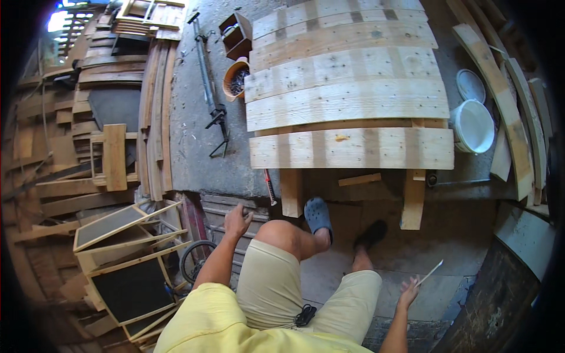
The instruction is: The person assembles a wooden pallet by applying glue to wooden planks and securing them with a hammer and nails. The person uses a brush to apply glue and a hammer to drive nails into the planks, working on a partially assembled pallet structure.
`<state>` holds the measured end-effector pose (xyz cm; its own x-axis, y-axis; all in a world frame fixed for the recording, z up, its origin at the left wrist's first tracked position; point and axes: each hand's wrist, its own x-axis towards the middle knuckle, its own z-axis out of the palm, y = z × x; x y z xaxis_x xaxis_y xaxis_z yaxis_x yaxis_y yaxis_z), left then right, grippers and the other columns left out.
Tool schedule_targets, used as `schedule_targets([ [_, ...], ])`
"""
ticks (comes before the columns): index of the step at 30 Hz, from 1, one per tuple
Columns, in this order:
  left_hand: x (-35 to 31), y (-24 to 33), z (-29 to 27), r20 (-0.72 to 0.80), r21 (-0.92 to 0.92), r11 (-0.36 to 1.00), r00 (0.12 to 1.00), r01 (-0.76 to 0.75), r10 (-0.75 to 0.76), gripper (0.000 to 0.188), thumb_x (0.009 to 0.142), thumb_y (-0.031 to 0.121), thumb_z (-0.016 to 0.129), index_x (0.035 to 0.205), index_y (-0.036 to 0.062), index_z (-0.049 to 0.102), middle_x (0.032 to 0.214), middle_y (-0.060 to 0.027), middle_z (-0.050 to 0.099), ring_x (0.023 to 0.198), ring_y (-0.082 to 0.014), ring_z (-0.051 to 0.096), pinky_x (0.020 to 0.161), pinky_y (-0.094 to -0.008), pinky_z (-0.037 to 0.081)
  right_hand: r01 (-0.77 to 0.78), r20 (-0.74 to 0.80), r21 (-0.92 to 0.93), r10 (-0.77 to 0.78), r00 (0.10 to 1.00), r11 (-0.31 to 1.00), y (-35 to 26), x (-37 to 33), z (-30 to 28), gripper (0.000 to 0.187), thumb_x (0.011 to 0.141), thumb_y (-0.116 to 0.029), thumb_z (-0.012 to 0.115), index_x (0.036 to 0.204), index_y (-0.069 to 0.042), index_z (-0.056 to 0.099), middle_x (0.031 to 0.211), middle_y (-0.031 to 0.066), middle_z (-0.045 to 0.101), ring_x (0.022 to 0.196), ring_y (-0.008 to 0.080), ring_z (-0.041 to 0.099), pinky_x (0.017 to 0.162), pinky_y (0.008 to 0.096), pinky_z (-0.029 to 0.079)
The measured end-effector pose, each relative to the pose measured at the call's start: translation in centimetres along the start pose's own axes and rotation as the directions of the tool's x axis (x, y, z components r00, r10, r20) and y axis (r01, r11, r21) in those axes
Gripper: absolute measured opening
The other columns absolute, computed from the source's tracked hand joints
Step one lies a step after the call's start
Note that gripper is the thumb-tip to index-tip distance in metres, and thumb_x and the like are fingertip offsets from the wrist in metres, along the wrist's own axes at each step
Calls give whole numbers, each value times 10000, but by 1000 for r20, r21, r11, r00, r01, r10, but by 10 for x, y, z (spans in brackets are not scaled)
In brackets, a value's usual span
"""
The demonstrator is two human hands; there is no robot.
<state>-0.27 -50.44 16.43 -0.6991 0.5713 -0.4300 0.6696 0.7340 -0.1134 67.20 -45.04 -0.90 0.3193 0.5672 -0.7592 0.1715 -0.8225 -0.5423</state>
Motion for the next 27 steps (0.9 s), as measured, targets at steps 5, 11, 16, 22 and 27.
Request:
schedule_targets([
  [5, 56, 18, -18, -202, 224, 960, 956, -168, 214, 387, 913, 464, 600, 999, 87, 613, 1007, -131, 617, 1056, -320, 568, 994, -574, 335, -21, 17, -9, 21, 1000, 1000, 7, -12, 3, 579, 1053, -500, 400, 1484, -114, 415, 1335, 133, 583, 917, 229, 650, 708, 335, 506],
  [11, 145, -16, -25, 70, 439, 844, 948, -309, 310, 323, 904, 381, 567, 1081, 121, 637, 1129, -115, 616, 1239, -307, 507, 1111, -668, 202, 97, -28, -50, -99, 995, 994, -58, 33, 2, 607, 1041, -539, 406, 1485, -125, 418, 1337, 128, 581, 945, 218, 644, 710, 313, 498],
  [16, 198, -54, -34, 62, 677, 671, 932, -302, 357, 422, 912, 256, 538, 1321, 164, 593, 1490, -130, 439, 1495, -360, 209, 1160, -709, 63, 227, -71, -22, -228, 971, 974, -130, 65, 11, 600, 1043, -530, 419, 1485, -124, 423, 1328, 124, 582, 953, 206, 638, 718, 311, 496],
  [22, 176, -17, -3, -114, 413, 887, 954, -207, 276, 541, 886, 184, 565, 1426, 181, 529, 1641, -116, 248, 1543, -371, 67, 1181, -682, 15, 469, -40, 50, -467, 883, 882, -243, 105, 41, 615, 1046, -520, 429, 1489, -93, 415, 1294, 132, 595, 799, 137, 640, 596, 236, 495],
  [27, 160, 59, 27, -314, 38, 812, 764, -583, 563, 639, 852, 243, 669, 1453, 163, 468, 1615, -124, 271, 1519, -390, 145, 1197, -593, 139, 633, -46, -73, -636, 770, 771, -320, 107, 67, 473, 1060, -392, 482, 1436, -105, 507, 995, 49, 632, 590, 28, 494, 459, 178, 353],
])
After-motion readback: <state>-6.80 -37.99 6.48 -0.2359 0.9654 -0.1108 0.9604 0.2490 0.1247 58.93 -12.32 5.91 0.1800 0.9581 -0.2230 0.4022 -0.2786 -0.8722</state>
